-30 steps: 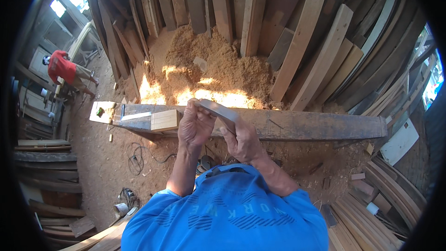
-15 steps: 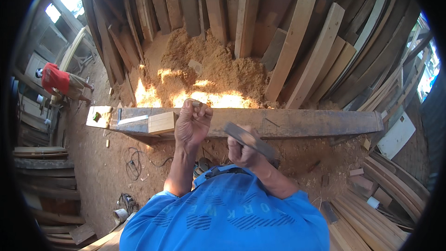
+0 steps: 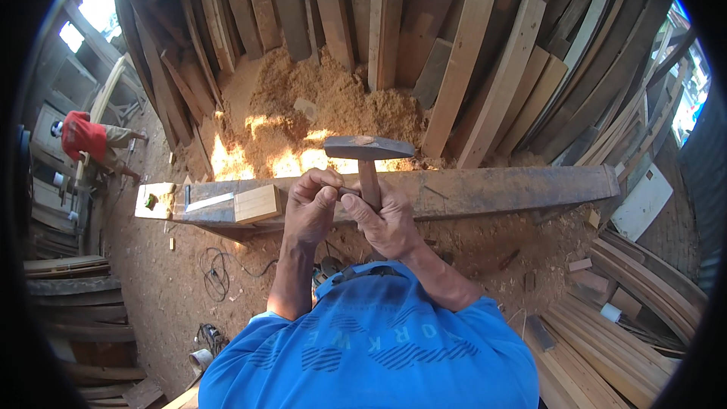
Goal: The person taps a metal pin out of a small wooden piece using a hammer and pulls it free by hand. After walking across the workshop, the person returns to the bench and measures a wooden block using a framing square.
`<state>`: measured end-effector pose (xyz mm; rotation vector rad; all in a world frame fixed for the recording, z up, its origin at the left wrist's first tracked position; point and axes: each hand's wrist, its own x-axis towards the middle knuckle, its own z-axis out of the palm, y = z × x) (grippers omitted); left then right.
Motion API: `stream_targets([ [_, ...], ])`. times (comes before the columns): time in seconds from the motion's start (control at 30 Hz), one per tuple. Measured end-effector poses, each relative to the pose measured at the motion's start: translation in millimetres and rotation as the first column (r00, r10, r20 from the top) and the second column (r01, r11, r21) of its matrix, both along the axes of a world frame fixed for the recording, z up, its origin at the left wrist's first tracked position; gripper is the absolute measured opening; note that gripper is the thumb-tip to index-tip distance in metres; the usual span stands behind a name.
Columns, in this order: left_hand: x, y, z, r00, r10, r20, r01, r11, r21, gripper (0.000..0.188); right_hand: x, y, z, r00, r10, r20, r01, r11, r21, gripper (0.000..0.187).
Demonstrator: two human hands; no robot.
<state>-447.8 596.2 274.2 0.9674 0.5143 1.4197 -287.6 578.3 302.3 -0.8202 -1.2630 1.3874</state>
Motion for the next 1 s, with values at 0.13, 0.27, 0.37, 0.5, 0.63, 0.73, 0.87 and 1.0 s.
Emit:
stream_targets([
  [0.13, -2.5, -3.5, 5.7, 0.999, 0.024, 0.049, -0.020, 0.997, -0.075, 0.034, 0.2, 4.3, -0.7, 0.999, -0.043, 0.000, 0.043, 0.995, 0.090, 0.023],
  [0.27, -14.0, -3.8, 2.9, 1.000, -0.016, 0.014, 0.017, 0.997, -0.073, 0.035, -3.6, 3.4, 15.2, 0.998, -0.058, -0.020, 0.060, 0.994, 0.090, 0.020],
  [0.37, -12.2, -3.3, 6.3, 0.998, 0.014, -0.062, -0.018, 0.999, -0.050, 0.027, 1.6, 8.0, 14.2, 0.998, -0.020, 0.053, 0.013, 0.991, 0.133, 0.019],
  [0.5, -13.8, -0.2, 7.6, 0.990, 0.044, -0.135, -0.056, 0.994, -0.090, 0.018, 1.0, 13.5, 6.4, 0.973, -0.065, 0.223, -0.002, 0.957, 0.290, 0.028],
  [0.63, -16.3, 1.3, 4.5, 0.992, 0.034, -0.122, -0.044, 0.995, -0.086, 0.017, -7.0, 19.0, 9.0, 0.981, -0.085, 0.175, 0.016, 0.932, 0.361, 0.039],
  [0.73, -17.1, 2.5, 5.9, 0.992, 0.083, -0.098, -0.093, 0.991, -0.100, 0.016, -1.3, 23.4, 8.5, 0.954, -0.089, 0.285, -0.068, 0.864, 0.499, 0.046],
  [0.87, -25.2, 12.0, 13.3, 0.924, 0.045, 0.380, -0.032, 0.999, -0.040, 0.016, 1.7, 6.9, 7.2, 0.994, -0.099, 0.048, 0.061, 0.857, 0.511, 0.036],
  [1.0, -29.7, 19.7, 19.0, 0.850, -0.001, 0.527, -0.039, 0.997, 0.065, 0.018, -5.9, 11.6, -4.4, 0.970, -0.243, 0.019, 0.144, 0.635, 0.759, 0.025],
])
